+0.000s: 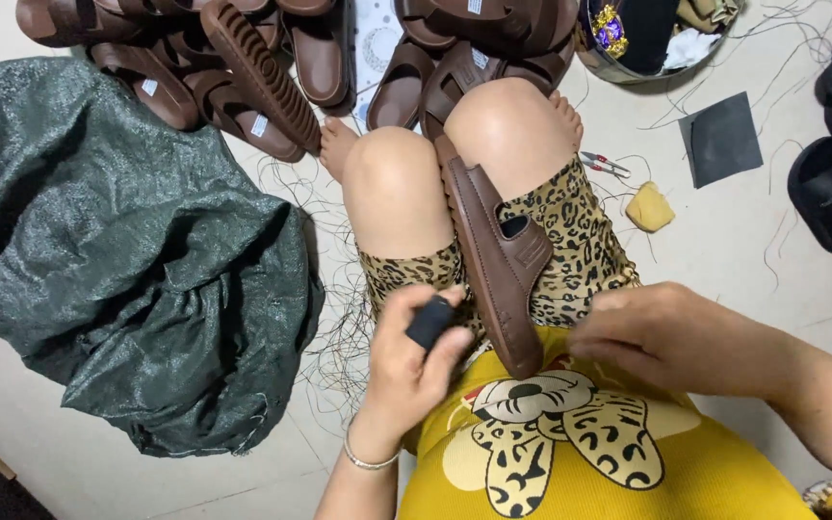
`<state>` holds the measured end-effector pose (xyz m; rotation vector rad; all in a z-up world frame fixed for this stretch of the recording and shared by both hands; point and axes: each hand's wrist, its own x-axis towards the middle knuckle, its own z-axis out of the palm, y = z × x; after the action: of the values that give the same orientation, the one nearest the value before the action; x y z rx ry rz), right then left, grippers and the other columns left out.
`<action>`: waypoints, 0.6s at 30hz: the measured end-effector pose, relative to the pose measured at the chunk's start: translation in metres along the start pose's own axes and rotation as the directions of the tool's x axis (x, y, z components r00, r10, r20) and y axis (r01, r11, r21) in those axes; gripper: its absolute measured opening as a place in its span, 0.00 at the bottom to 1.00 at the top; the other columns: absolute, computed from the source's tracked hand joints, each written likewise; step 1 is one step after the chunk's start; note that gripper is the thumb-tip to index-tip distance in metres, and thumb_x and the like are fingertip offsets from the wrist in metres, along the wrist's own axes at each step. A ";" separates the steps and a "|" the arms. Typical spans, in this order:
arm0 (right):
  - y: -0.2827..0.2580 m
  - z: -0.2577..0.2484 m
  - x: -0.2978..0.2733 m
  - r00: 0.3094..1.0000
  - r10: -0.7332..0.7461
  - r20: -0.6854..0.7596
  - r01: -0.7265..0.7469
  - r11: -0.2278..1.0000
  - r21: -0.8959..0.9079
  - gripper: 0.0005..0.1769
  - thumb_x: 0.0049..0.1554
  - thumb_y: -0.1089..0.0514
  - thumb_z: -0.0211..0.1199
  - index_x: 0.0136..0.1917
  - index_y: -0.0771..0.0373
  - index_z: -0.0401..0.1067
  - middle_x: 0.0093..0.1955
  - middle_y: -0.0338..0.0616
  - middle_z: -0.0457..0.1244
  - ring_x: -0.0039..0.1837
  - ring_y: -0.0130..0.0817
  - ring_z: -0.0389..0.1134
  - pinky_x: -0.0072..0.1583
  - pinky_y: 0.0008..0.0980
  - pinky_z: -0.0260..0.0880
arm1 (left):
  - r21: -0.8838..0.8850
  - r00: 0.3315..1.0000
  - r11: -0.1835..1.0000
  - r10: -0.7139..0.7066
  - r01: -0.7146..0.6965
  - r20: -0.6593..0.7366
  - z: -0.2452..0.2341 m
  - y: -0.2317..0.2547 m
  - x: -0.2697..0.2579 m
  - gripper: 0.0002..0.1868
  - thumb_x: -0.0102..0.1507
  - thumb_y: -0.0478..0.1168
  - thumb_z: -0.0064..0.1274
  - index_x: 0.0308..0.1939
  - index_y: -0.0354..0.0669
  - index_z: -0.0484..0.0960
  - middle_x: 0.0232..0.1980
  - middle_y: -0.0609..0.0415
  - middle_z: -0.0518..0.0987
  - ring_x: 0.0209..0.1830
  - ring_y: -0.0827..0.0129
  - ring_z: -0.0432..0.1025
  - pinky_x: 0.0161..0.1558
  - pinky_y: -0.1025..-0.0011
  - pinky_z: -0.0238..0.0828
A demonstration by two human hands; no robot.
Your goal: Hand-stitching the outer edge of sandal soles using a needle and thread
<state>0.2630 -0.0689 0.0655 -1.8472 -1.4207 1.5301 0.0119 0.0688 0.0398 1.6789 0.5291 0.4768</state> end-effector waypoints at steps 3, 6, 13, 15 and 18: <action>-0.008 -0.002 0.012 0.962 -0.274 -0.010 0.268 0.932 0.244 0.03 0.54 0.58 0.66 0.40 0.58 0.79 0.34 0.31 0.69 0.32 0.24 0.67 0.37 0.24 0.71 | 0.031 0.991 0.992 -0.121 0.123 -0.054 -0.009 -0.003 -0.004 0.07 0.62 0.32 0.54 0.42 0.31 0.81 0.52 0.47 0.76 0.39 0.65 0.74 0.47 0.72 0.75; -0.010 0.008 0.024 0.966 -0.251 -0.065 0.256 0.892 0.371 0.07 0.54 0.62 0.65 0.46 0.62 0.82 0.51 0.37 0.72 0.43 0.25 0.72 0.45 0.24 0.72 | -0.549 0.995 0.831 -0.055 0.089 0.077 -0.012 -0.014 -0.017 0.10 0.67 0.43 0.55 0.37 0.40 0.81 0.64 0.46 0.78 0.73 0.56 0.66 0.78 0.52 0.60; -0.016 0.028 0.043 0.931 -0.318 -0.180 0.364 0.759 0.540 0.12 0.62 0.56 0.55 0.42 0.61 0.76 0.54 0.40 0.71 0.42 0.25 0.70 0.43 0.22 0.69 | -0.599 0.892 0.662 -0.297 0.450 0.341 0.007 -0.059 -0.053 0.06 0.67 0.37 0.55 0.37 0.38 0.82 0.30 0.58 0.78 0.24 0.77 0.64 0.29 0.80 0.62; -0.008 0.034 0.050 0.924 -0.333 -0.188 0.378 0.728 0.571 0.18 0.66 0.51 0.51 0.40 0.60 0.73 0.41 0.37 0.73 0.33 0.23 0.66 0.37 0.20 0.65 | -0.657 0.871 0.572 -0.301 0.491 0.388 0.013 -0.058 -0.059 0.07 0.67 0.38 0.56 0.36 0.40 0.81 0.29 0.59 0.77 0.24 0.78 0.64 0.30 0.81 0.61; 0.016 0.041 0.055 0.931 -0.242 -0.274 0.360 0.736 0.573 0.17 0.67 0.57 0.47 0.36 0.58 0.67 0.26 0.33 0.59 0.25 0.22 0.57 0.26 0.21 0.59 | -0.569 0.749 0.490 -0.486 0.660 0.450 0.013 -0.054 -0.070 0.08 0.67 0.38 0.57 0.33 0.39 0.82 0.31 0.57 0.81 0.27 0.78 0.69 0.33 0.82 0.66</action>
<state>0.2293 -0.0420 0.0098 -1.2420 -0.9140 1.3888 -0.0410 0.0249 -0.0168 0.7019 0.6048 -0.0528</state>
